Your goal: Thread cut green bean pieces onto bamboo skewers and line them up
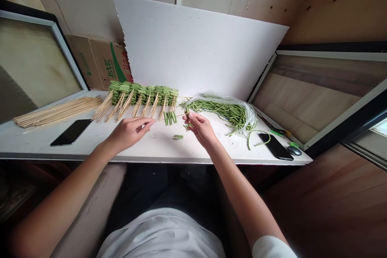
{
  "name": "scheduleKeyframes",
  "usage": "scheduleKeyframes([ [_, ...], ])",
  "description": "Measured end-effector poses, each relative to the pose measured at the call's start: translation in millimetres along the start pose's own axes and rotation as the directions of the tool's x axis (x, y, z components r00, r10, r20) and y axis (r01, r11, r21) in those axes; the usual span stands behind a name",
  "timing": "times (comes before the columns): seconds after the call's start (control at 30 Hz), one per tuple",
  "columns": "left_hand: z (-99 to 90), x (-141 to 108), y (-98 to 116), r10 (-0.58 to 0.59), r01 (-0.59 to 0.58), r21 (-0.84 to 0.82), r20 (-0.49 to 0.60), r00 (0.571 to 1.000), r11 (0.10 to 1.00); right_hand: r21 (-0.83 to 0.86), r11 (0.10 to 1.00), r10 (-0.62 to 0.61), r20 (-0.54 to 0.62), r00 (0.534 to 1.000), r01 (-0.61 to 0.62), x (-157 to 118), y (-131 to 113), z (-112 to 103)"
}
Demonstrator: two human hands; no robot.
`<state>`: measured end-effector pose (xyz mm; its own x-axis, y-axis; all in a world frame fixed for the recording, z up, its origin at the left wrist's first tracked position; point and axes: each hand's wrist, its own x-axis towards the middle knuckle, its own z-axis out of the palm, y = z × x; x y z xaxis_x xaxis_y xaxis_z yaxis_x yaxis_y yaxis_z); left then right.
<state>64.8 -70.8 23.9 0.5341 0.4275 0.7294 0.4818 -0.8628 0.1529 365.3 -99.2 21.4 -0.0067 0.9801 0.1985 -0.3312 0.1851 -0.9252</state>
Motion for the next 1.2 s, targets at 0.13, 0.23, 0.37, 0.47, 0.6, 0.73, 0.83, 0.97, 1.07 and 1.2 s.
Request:
scheduleKeyframes([
  [0.13,1.4,0.0,-0.2,0.006,-0.006,0.010,-0.014,1.000,1.000,0.061,0.998,-0.010,0.011,1.000,0.009,-1.7,1.2,3.5],
  [0.23,1.6,-0.2,-1.5,0.010,-0.010,0.012,-0.024,1.000,1.000,0.088,0.996,-0.013,0.006,1.000,0.012,-2.8,2.4,5.0],
  [0.37,1.2,-0.3,-2.0,0.013,-0.012,0.021,-0.036,0.999,1.000,0.118,0.993,-0.007,-0.011,1.000,0.008,-2.9,4.8,6.3],
  [0.47,1.0,-0.2,-1.4,0.010,-0.009,0.017,-0.039,0.999,1.000,0.147,0.989,0.000,-0.025,1.000,0.004,-2.1,6.3,6.6],
  [0.6,0.9,-0.1,-0.5,0.000,0.001,0.009,-0.034,0.999,1.000,0.172,0.985,-0.001,-0.034,0.999,0.007,-1.0,7.6,5.8],
  [0.73,0.9,0.0,-0.3,-0.004,0.005,0.007,-0.027,1.000,1.000,0.192,0.981,-0.012,-0.042,0.999,0.020,-0.4,8.3,5.1],
  [0.83,0.9,0.0,-0.4,-0.003,0.003,0.005,-0.028,1.000,1.000,0.192,0.981,-0.020,-0.068,0.998,0.033,-0.1,8.1,5.4],
  [0.97,1.0,-0.3,-1.1,0.008,-0.008,0.001,-0.030,1.000,1.000,0.182,0.982,-0.034,-0.090,0.995,0.051,0.2,8.0,5.5],
  [1.07,0.5,-0.5,-1.4,0.011,-0.011,0.013,-0.028,1.000,1.000,0.159,0.986,-0.041,-0.106,0.994,0.058,0.6,8.7,4.2],
  [1.2,-1.2,0.0,-0.2,0.012,-0.011,0.021,-0.025,1.000,1.000,0.132,0.989,-0.047,-0.130,0.990,0.064,1.2,9.8,2.3],
])
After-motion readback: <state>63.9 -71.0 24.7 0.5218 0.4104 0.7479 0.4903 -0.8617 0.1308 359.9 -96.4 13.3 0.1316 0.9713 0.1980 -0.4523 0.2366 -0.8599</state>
